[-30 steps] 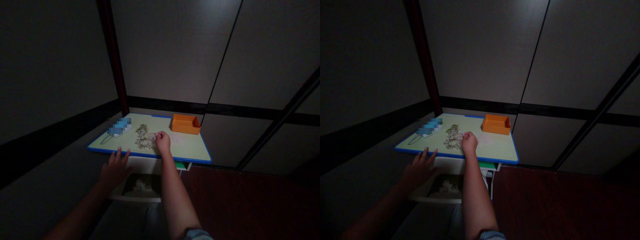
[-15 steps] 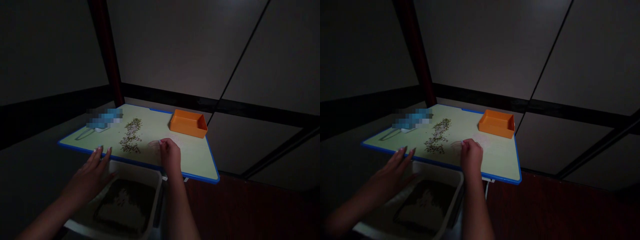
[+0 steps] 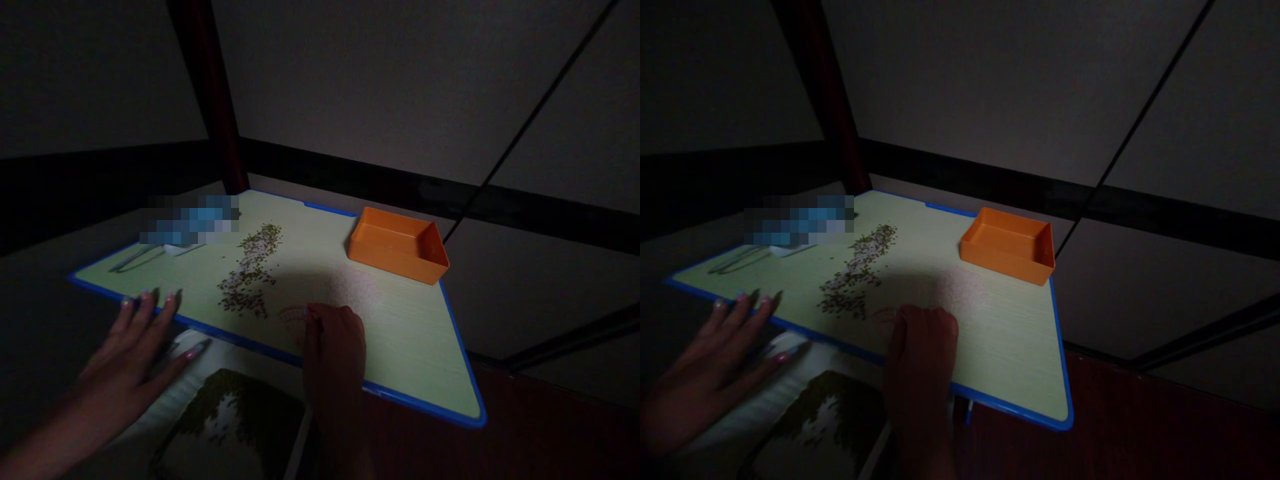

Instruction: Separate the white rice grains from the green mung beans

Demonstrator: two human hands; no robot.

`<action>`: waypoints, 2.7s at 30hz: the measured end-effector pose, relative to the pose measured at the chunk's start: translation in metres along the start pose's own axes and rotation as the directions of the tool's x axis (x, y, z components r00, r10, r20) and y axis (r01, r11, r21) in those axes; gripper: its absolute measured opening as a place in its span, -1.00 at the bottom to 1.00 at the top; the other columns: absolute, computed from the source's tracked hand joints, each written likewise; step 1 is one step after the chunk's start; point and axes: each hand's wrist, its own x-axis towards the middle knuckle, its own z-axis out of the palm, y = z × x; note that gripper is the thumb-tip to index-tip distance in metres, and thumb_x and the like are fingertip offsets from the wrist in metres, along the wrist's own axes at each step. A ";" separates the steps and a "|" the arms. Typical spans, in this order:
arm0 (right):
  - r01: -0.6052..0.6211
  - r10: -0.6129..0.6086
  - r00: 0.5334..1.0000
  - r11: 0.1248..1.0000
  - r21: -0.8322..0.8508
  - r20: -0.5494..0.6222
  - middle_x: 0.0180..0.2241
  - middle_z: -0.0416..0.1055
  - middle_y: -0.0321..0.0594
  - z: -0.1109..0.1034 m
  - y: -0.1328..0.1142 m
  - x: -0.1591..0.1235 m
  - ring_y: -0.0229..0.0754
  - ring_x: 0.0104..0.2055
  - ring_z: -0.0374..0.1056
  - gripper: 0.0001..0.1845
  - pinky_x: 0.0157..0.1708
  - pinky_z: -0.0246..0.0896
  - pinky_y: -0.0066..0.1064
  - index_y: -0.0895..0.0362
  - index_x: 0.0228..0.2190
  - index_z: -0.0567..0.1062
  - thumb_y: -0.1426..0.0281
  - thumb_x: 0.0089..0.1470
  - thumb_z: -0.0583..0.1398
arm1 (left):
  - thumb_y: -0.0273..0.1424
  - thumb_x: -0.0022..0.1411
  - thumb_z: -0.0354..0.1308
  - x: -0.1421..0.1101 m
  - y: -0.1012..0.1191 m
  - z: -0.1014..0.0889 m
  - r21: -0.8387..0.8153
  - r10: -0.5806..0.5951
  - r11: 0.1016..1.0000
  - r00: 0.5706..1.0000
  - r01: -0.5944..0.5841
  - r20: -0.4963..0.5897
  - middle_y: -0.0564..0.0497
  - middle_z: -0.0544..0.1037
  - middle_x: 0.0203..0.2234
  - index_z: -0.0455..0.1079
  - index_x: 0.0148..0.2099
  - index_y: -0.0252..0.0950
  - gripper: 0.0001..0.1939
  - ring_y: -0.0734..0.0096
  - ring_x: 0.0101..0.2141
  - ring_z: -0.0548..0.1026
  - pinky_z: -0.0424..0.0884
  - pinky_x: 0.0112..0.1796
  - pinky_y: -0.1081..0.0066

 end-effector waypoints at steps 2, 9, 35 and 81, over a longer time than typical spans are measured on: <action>-0.028 0.028 0.999 0.999 -0.017 -0.020 -0.30 0.54 -0.13 0.003 0.000 -0.001 -0.09 -0.25 0.36 -0.73 -0.17 0.15 -0.26 0.11 -0.25 0.55 0.43 0.26 0.04 | 0.17 0.14 -0.24 0.002 0.006 -0.004 -0.064 -0.032 0.997 0.998 0.035 0.053 -0.23 -0.17 0.42 -0.20 0.40 -0.23 -0.08 -0.08 0.39 -0.26 0.09 0.24 -0.17; 0.007 0.001 0.981 0.999 -0.039 0.194 -0.21 0.58 -0.15 -0.024 -0.006 0.024 -0.15 -0.18 0.44 -0.76 -0.16 0.19 -0.37 0.11 -0.21 0.56 0.47 0.19 0.10 | 0.19 0.08 -0.20 -0.004 0.009 -0.006 -0.117 -0.060 0.991 0.994 0.071 0.090 -0.26 -0.27 0.43 -0.19 0.40 -0.26 -0.02 -0.11 0.39 -0.27 0.08 0.24 -0.14; 0.191 0.148 0.861 0.792 -0.580 0.486 -0.25 0.56 0.13 -0.009 0.022 0.124 -0.05 -0.26 0.48 -0.67 -0.35 0.16 -0.36 0.22 -0.27 0.56 0.24 0.22 0.10 | -0.01 0.23 -0.28 -0.016 0.024 -0.011 0.108 0.098 0.989 0.995 -0.098 0.011 -0.30 0.00 0.38 -0.09 0.38 -0.33 -0.22 -0.07 0.36 -0.03 0.23 0.15 -0.22; 0.327 -0.158 0.722 0.936 -0.131 0.674 -0.42 0.50 -0.34 0.021 0.004 0.111 -0.31 -0.38 0.28 -0.85 -0.31 -0.01 -0.51 0.09 -0.33 0.57 0.39 0.16 0.16 | -0.08 0.26 -0.19 -0.014 0.041 -0.003 -0.073 0.221 0.972 0.974 -0.224 -0.047 -0.32 0.02 0.37 -0.15 0.39 -0.32 -0.26 -0.10 0.34 0.05 0.24 0.15 -0.09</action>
